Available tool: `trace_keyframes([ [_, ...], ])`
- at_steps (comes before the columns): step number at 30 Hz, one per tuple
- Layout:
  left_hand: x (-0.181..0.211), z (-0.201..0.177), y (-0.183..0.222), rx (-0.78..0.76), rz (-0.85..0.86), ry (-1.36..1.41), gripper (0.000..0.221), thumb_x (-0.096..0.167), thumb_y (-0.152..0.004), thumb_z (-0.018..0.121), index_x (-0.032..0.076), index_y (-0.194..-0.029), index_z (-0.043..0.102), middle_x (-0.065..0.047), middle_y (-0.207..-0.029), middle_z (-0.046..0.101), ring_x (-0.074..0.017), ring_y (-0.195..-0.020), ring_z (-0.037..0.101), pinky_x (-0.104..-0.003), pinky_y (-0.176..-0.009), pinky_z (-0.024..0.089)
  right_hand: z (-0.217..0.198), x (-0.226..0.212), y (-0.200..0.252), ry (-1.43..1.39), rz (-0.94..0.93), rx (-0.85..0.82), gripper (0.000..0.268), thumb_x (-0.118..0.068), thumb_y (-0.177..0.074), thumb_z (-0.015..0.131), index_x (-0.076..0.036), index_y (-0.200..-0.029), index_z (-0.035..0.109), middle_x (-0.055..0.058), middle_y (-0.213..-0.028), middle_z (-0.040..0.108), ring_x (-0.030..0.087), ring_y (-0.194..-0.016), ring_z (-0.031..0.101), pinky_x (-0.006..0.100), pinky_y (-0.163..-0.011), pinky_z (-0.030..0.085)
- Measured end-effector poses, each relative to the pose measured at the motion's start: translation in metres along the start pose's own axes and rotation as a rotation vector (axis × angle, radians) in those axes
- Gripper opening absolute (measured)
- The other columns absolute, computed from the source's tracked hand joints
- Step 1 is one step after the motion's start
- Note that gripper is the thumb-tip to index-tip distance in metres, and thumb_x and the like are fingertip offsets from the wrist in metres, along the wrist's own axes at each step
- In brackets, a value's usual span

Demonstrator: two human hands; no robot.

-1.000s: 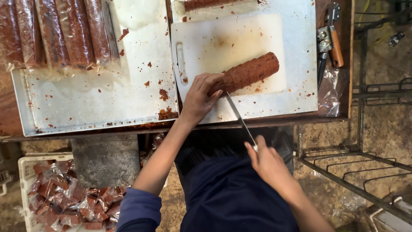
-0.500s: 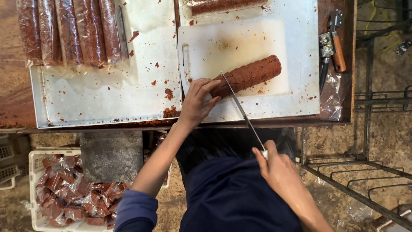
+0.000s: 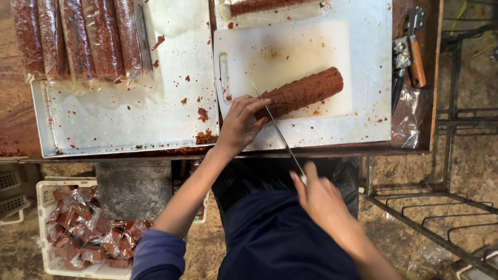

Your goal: Slicing long bread rolls into smaller pieces on a cutting board using a knife.

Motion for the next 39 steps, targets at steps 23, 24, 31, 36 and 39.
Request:
trace_keyframes([
  [23, -0.020, -0.015, -0.003, 0.242, -0.241, 0.235, 0.048, 0.007, -0.081, 0.086, 0.014, -0.126, 0.071, -0.005, -0.103, 0.071, -0.0232, -0.102, 0.063, -0.039, -0.096, 0.051, 0.022, 0.038, -0.003, -0.016, 0.063, -0.065, 0.049, -0.055, -0.102, 0.043, -0.012, -0.124, 0.054, 0.033, -0.103, 0.073, 0.052, -0.105, 0.069, 0.060, -0.089, 0.055],
  [24, -0.012, -0.013, -0.002, 0.246, -0.226, 0.242, 0.048, 0.007, -0.081, 0.086, 0.014, -0.126, 0.071, -0.005, -0.103, 0.071, -0.0232, -0.102, 0.063, -0.039, -0.096, 0.051, 0.014, 0.042, 0.009, -0.015, 0.065, -0.048, 0.049, -0.055, -0.102, 0.043, -0.012, -0.124, 0.054, 0.033, -0.103, 0.073, 0.052, -0.105, 0.069, 0.060, -0.089, 0.055],
  [31, -0.007, -0.014, -0.003, 0.214, -0.388, 0.257, 0.062, 0.000, -0.081, 0.085, 0.012, -0.138, 0.063, -0.008, -0.124, 0.062, -0.0236, -0.119, 0.062, -0.039, -0.102, 0.053, -0.078, 0.090, 0.014, -0.049, 0.127, 0.301, 0.054, -0.055, -0.102, 0.049, -0.006, -0.121, 0.062, 0.040, -0.093, 0.072, 0.056, -0.101, 0.069, 0.063, -0.089, 0.053],
  [36, 0.008, -0.018, -0.014, 0.089, -0.444, 0.099, 0.062, 0.008, -0.081, 0.087, 0.012, -0.138, 0.063, -0.011, -0.124, 0.066, -0.0324, -0.121, 0.064, -0.048, -0.107, 0.049, -0.127, 0.146, -0.057, 0.106, 0.067, 0.525, 0.051, -0.054, -0.103, 0.053, -0.008, -0.125, 0.060, 0.038, -0.093, 0.072, 0.056, -0.101, 0.069, 0.063, -0.089, 0.052],
  [39, 0.014, -0.016, -0.013, -0.012, -0.428, -0.137, 0.066, 0.018, -0.081, 0.088, 0.012, -0.142, 0.061, -0.013, -0.124, 0.068, -0.0339, -0.120, 0.061, -0.049, -0.114, 0.041, -0.134, 0.154, -0.092, 0.262, -0.027, 0.572, 0.045, -0.051, -0.097, 0.060, -0.015, -0.124, 0.063, 0.029, -0.094, 0.076, 0.051, -0.097, 0.073, 0.058, -0.086, 0.054],
])
Point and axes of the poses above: each hand's wrist, its own y-axis away from the middle knuckle, its own z-axis out of the palm, x = y × z, the point moved 7 cm from there along -y, towards the middle knuckle
